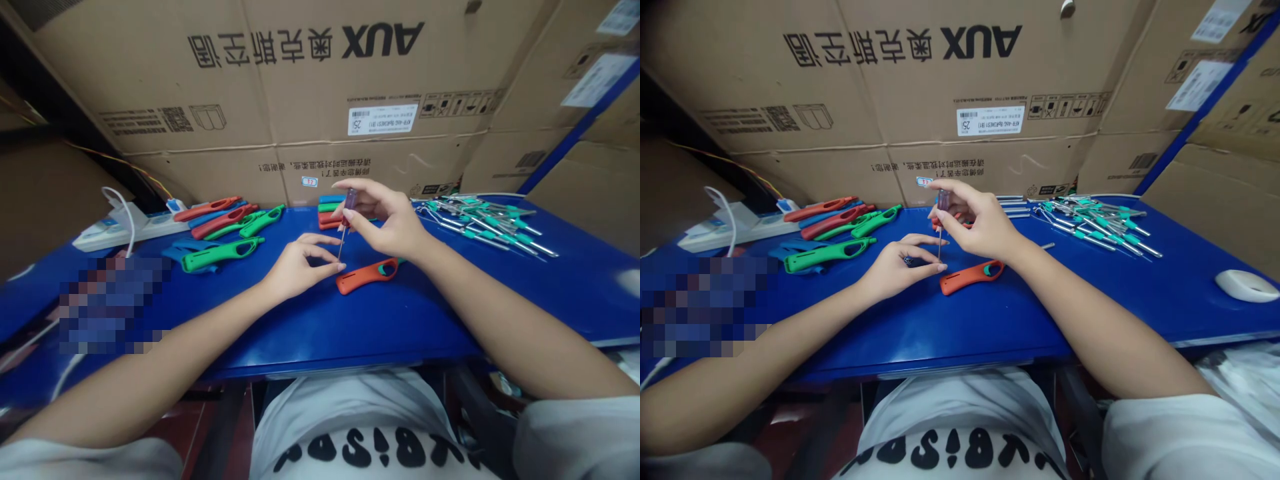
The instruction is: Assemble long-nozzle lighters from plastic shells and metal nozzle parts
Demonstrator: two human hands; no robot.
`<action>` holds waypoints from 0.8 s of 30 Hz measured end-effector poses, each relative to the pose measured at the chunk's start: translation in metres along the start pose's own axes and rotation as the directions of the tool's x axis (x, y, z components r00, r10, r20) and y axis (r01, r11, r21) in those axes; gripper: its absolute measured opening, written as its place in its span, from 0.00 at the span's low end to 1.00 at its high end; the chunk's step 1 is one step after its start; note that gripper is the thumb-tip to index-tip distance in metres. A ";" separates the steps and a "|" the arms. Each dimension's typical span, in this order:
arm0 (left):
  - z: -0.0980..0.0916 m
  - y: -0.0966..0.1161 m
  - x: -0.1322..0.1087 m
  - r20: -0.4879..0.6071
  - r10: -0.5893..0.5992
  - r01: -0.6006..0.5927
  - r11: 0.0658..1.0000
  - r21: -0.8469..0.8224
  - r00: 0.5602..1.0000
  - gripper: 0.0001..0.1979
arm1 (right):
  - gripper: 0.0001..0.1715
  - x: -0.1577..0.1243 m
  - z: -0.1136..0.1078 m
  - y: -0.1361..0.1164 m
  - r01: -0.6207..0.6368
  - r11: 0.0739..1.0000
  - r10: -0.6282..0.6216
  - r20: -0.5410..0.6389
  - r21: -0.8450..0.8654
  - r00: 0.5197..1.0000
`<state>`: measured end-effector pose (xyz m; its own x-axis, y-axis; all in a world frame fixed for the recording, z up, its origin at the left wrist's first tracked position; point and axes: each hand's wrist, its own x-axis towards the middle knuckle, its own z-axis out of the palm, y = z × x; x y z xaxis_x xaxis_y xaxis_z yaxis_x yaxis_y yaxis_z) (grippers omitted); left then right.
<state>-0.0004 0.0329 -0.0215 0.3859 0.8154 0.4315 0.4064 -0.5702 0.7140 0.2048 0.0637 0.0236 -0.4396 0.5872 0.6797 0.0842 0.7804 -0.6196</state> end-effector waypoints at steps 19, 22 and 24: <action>-0.001 0.001 -0.001 0.106 0.090 -0.096 0.994 0.049 0.990 0.04 | 0.20 -0.004 0.002 -0.011 0.077 0.977 -0.075 0.020 -0.199 0.997; -0.001 0.003 -0.002 0.201 0.112 -0.122 0.992 0.038 0.973 0.12 | 0.19 -0.005 0.002 -0.010 0.080 0.984 -0.074 0.048 -0.159 0.996; -0.001 0.004 -0.002 0.266 0.122 -0.148 0.986 0.078 0.956 0.22 | 0.18 -0.005 0.002 -0.011 0.085 0.985 -0.076 0.061 -0.152 0.995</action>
<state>-0.0004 0.0288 -0.0191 0.6392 0.6834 0.3528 0.4086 -0.6904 0.5970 0.2047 0.0518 0.0261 -0.4987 0.5119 0.6995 0.1815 0.8508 -0.4932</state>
